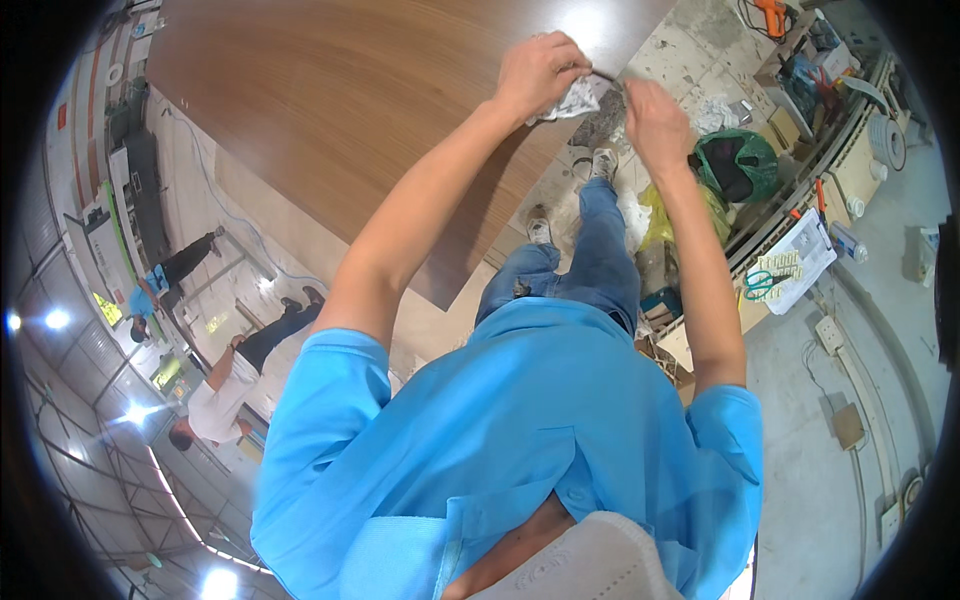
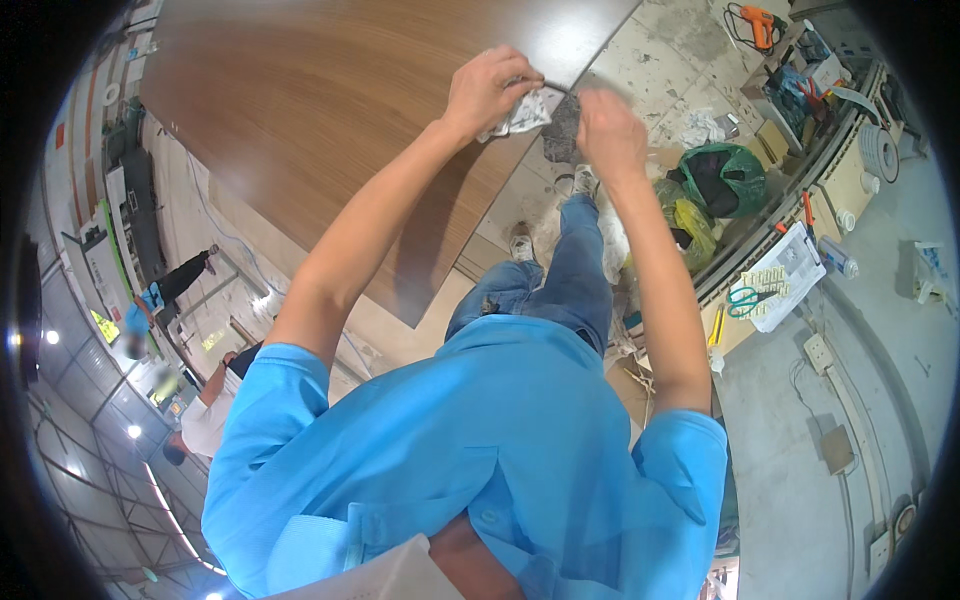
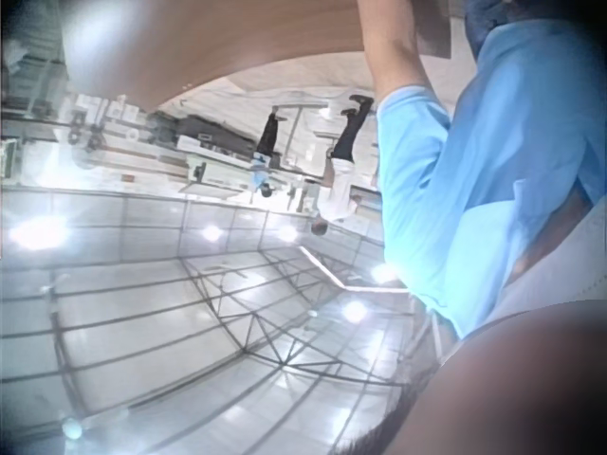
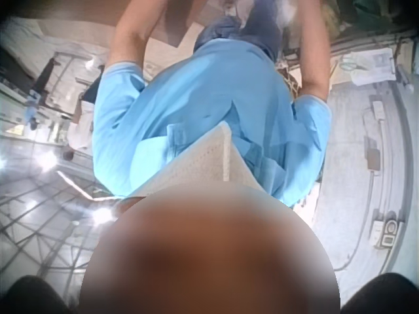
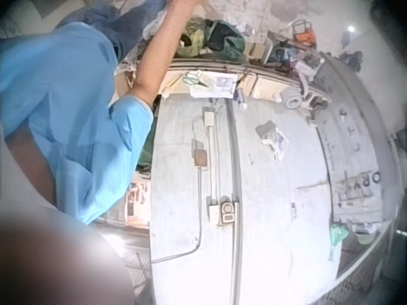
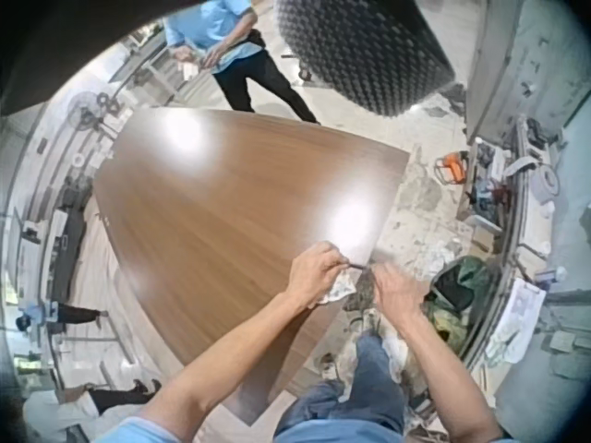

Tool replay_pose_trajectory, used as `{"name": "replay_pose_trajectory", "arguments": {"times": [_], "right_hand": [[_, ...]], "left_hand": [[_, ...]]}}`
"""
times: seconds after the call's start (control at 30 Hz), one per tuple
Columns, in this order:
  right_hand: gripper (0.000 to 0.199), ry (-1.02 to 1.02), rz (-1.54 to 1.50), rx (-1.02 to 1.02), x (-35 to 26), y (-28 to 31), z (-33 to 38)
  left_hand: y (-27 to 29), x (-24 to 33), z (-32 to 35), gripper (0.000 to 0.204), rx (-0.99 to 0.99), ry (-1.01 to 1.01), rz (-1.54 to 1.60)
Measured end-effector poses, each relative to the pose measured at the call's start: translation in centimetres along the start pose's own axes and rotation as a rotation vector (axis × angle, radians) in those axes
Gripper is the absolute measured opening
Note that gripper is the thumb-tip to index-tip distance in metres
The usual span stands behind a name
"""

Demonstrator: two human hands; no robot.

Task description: The person wipes a large wooden table surface with a white cloth and uses a small metal tool to scrape the surface. They move around the table, cleaning different sections and occasionally adjusting the cloth.

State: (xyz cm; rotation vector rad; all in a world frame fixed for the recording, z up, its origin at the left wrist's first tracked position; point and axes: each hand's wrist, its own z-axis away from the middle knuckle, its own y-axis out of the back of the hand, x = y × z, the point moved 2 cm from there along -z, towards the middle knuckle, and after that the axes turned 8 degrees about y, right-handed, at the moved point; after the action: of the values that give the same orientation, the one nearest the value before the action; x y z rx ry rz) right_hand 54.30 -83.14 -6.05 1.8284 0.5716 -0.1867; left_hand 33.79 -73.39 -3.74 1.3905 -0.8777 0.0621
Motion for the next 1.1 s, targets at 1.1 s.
{"name": "replay_pose_trajectory", "arguments": {"times": [1.1], "right_hand": [[0.025,0.008,-0.097,-0.108,-20.9,-2.8,12.5]], "left_hand": [[6.4,-3.8,23.1,0.009,-0.084,-0.042,-0.031]]}}
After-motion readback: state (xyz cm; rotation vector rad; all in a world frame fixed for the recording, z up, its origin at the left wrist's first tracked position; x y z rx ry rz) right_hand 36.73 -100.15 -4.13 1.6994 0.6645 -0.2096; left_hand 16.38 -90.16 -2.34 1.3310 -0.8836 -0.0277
